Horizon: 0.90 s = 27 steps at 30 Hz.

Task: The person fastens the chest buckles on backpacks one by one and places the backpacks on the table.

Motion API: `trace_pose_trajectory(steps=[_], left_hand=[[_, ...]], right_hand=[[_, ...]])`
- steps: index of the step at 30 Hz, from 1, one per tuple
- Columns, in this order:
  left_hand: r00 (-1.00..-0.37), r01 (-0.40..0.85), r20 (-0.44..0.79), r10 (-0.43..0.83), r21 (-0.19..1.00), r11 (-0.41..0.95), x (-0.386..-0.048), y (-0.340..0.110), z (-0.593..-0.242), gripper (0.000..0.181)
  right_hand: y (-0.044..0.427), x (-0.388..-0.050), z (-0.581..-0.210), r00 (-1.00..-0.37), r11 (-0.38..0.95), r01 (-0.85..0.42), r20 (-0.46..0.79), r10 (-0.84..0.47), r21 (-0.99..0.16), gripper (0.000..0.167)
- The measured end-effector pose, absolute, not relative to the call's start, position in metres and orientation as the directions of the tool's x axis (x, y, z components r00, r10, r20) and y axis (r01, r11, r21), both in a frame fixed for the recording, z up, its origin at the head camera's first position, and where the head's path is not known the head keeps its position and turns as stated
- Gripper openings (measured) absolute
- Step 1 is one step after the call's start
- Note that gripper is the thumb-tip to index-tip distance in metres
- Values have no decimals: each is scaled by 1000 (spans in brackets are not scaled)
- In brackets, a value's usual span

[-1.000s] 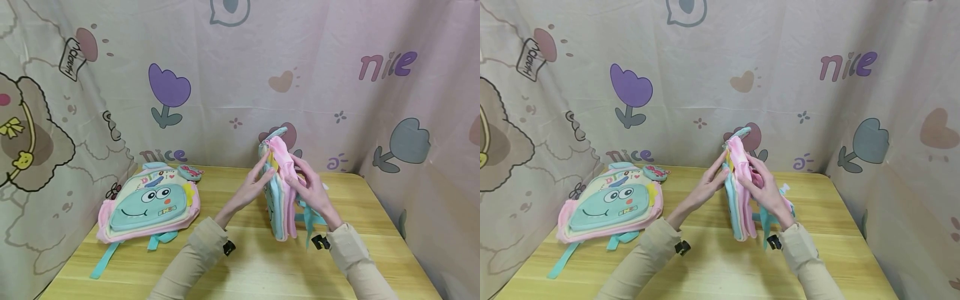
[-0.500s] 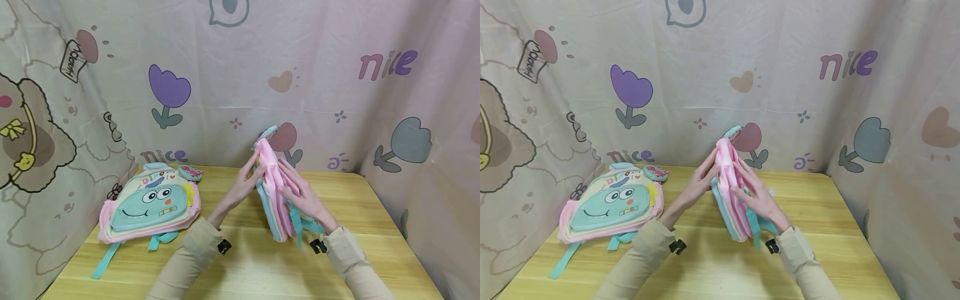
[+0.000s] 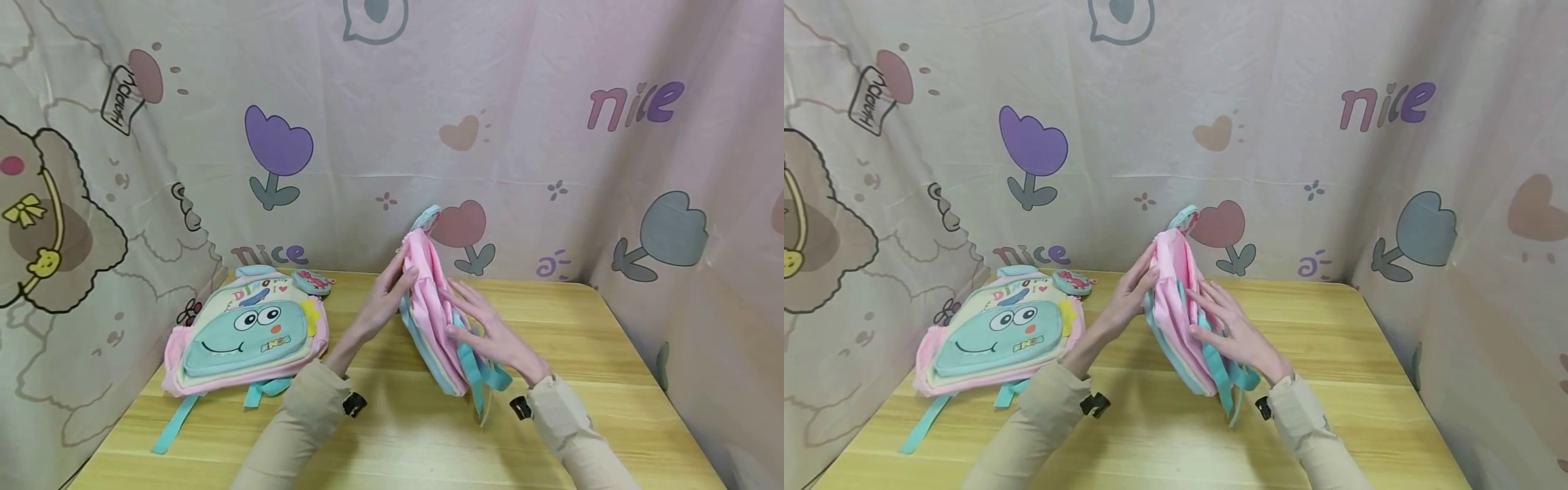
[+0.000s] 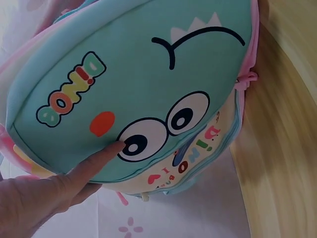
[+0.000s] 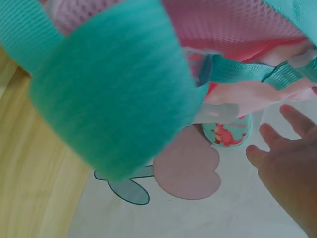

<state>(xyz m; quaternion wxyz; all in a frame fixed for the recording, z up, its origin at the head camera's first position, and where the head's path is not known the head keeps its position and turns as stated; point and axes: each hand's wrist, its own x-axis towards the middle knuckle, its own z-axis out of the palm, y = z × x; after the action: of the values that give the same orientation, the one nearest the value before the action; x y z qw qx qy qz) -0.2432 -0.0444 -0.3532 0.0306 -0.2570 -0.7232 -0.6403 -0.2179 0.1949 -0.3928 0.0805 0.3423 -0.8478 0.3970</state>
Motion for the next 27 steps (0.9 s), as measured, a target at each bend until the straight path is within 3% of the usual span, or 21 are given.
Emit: trace_pose_trajectory(steps=[14, 27], left_hand=[[-898, 343, 306, 316, 937, 67, -239, -68, -354, 74], [-934, 280, 226, 275, 944, 174, -234, -78, -364, 88]], right_hand=[[201, -215, -411, -797, 520, -570, 275, -537, -636, 74], [212, -216, -440, -798, 487, -559, 275, -536, -671, 78]])
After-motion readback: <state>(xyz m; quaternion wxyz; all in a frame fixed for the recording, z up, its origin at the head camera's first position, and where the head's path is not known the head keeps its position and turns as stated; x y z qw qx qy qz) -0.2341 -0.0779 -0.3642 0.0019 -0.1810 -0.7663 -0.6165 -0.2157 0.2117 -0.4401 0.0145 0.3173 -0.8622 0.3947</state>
